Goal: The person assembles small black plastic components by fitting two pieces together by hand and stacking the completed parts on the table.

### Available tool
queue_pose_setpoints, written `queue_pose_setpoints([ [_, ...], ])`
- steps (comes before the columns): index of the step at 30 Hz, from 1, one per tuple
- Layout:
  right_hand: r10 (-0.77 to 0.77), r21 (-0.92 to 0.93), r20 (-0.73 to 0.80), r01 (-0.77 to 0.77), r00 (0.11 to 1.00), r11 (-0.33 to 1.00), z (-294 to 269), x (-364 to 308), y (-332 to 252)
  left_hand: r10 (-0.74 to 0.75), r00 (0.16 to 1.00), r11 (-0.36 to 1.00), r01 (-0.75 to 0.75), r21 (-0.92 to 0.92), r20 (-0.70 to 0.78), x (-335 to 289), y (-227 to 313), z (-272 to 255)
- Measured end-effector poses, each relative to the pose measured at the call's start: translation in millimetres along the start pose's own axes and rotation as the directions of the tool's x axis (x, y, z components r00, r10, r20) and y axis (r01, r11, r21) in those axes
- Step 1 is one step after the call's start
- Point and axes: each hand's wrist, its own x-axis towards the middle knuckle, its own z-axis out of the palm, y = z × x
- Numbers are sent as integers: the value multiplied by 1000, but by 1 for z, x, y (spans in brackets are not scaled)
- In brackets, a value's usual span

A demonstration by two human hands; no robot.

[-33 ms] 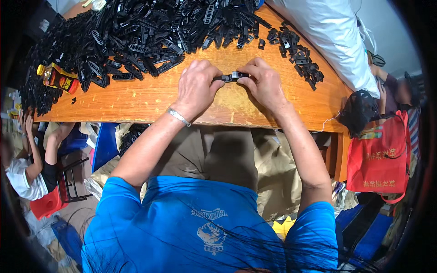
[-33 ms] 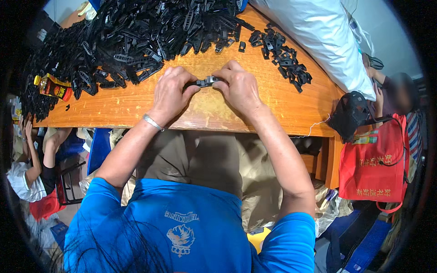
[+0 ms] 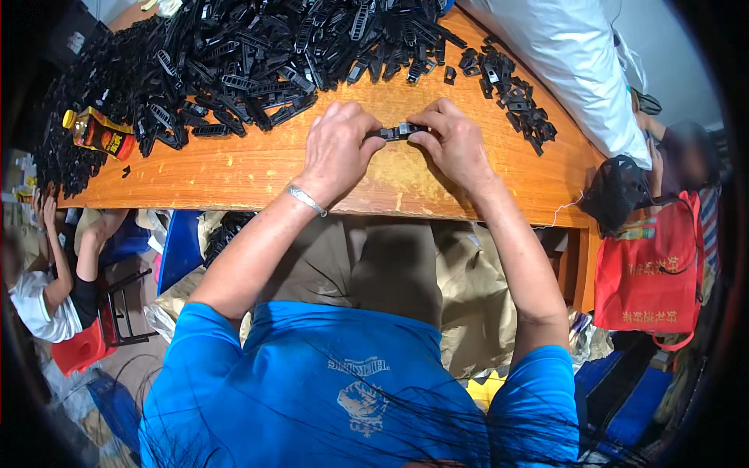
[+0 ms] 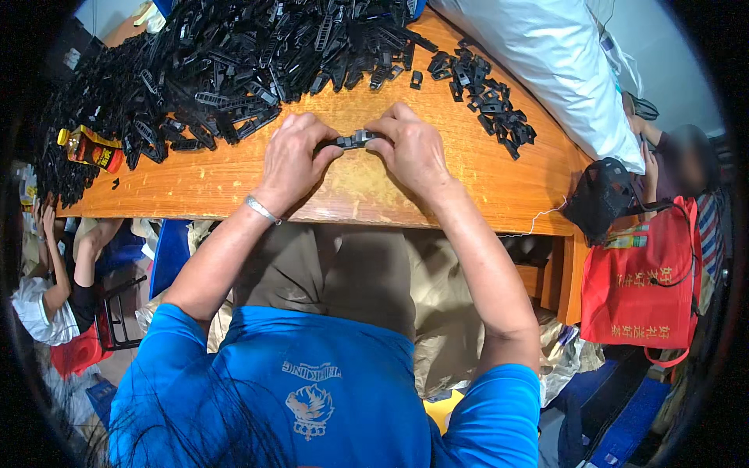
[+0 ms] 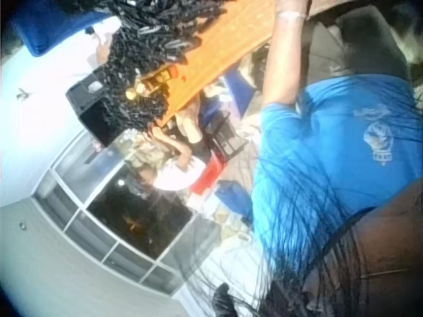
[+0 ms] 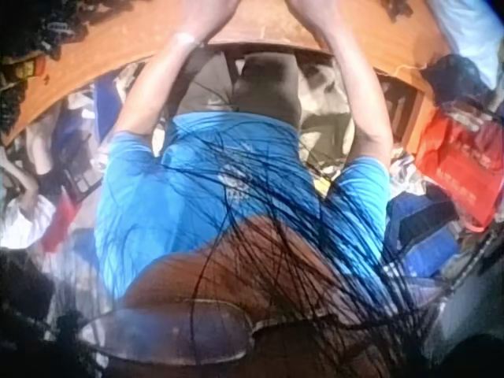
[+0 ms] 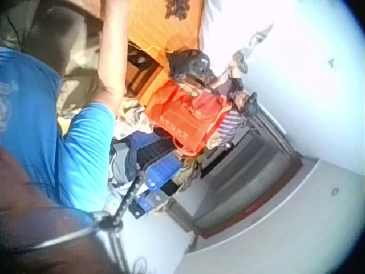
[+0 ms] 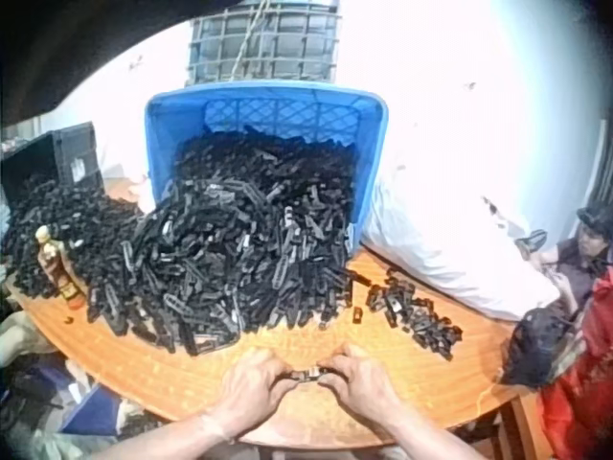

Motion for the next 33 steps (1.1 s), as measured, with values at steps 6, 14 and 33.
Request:
queue_pose_setpoints([
  [6, -71, 46, 21, 70, 997, 996, 1, 6, 17, 41, 999, 999, -41, -30, 4, 6, 0, 0],
  [14, -214, 110, 62, 206, 975, 972, 24, 13, -14, 64, 991, 998, -65, 0, 117, -3, -15, -29],
  [33, 377, -359, -153, -406, 914, 840, -2, 87, 73, 207, 976, 963, -216, 164, 70, 102, -4, 43],
])
